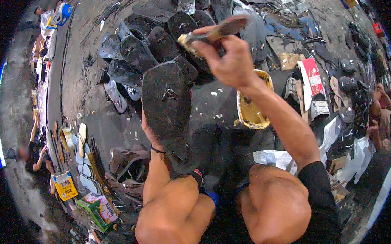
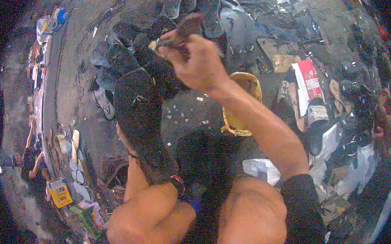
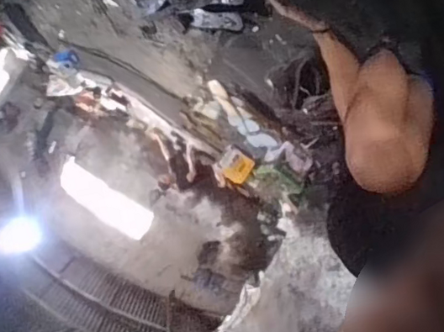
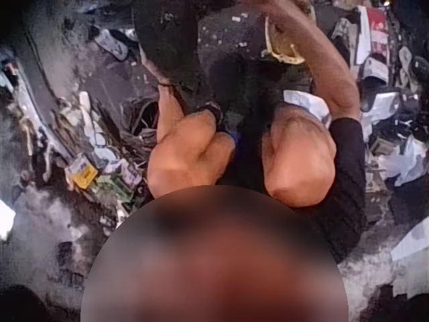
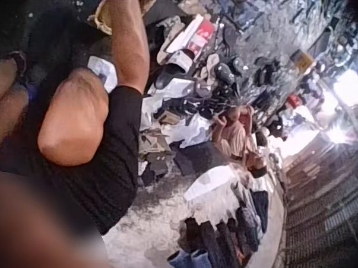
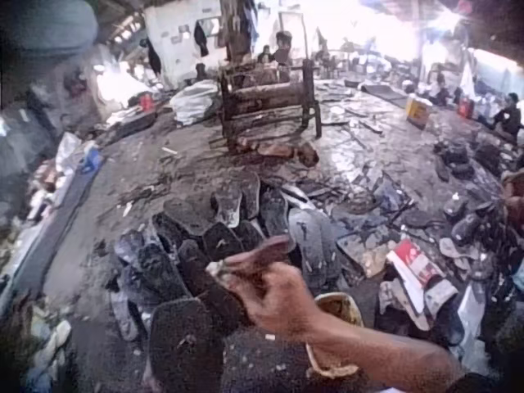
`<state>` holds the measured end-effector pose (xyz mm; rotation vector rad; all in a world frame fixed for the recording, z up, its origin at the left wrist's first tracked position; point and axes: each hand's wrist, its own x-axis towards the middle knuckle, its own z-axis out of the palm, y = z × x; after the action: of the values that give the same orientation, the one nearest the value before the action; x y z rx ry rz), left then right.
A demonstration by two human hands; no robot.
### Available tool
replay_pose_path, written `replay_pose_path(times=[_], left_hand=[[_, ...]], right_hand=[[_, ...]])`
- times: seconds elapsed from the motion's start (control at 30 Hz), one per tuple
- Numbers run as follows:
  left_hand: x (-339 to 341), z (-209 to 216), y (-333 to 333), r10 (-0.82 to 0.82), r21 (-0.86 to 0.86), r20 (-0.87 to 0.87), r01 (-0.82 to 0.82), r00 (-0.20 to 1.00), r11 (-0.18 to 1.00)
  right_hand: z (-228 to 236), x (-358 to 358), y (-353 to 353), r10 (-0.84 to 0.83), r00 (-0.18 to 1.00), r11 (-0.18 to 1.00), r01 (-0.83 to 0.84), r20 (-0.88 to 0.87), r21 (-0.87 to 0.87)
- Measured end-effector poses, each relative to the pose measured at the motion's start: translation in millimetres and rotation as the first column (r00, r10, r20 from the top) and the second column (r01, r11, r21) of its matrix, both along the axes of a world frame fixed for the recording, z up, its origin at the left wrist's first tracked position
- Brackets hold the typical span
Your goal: The person sits on the floor and repeatedly picks up black flip-flops from a pile. Using a brush and a container of yellow paint, they apply the paint to the soles of the slippers and then place them back on the pile.
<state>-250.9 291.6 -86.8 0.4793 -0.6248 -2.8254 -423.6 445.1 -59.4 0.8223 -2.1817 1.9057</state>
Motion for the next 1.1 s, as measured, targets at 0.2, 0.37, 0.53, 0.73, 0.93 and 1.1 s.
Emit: replay_pose_path(times=[0.2, 0.37, 0.53, 0.73, 0.93, 1.1], left_hand=[[-2, -51, -55, 0.199, -0.329, 0.133, -0.146, 0.971, 0.933], [105, -93, -49, 0.075, -0.391, 0.612, 0.219, 0.787, 0.894], [157, -72, -13, -0.101, -0.338, 0.748, 0.507, 0.656, 0.793], [116, -67, -28, -0.06, -0.423, 0.66, 0.436, 0.749, 0.795], [33, -69, -54, -0.044, -0.345, 0.435, 0.212, 0.9, 0.914], [-18, -9, 8, -0.052, -0.211, 0.312, 0.122, 0.949, 0.97]], right_hand=[[-19, 122, 37, 0.603, 0.776, 0.786, -0.617, 0.185, 0.023], [-68, 77, 119, -0.234, 0.921, 0.928, 0.116, 0.312, 0.354], [-96, 77, 150, -0.418, 0.908, 0.723, 0.307, 0.038, 0.618], [-55, 129, 222, -0.053, 0.83, 0.355, -0.505, 0.556, 0.787], [18, 93, 114, 0.142, 0.806, 0.983, -0.181, 0.574, 0.011], [-8, 55, 10, 0.469, 0.882, 0.883, -0.467, 0.051, -0.039]])
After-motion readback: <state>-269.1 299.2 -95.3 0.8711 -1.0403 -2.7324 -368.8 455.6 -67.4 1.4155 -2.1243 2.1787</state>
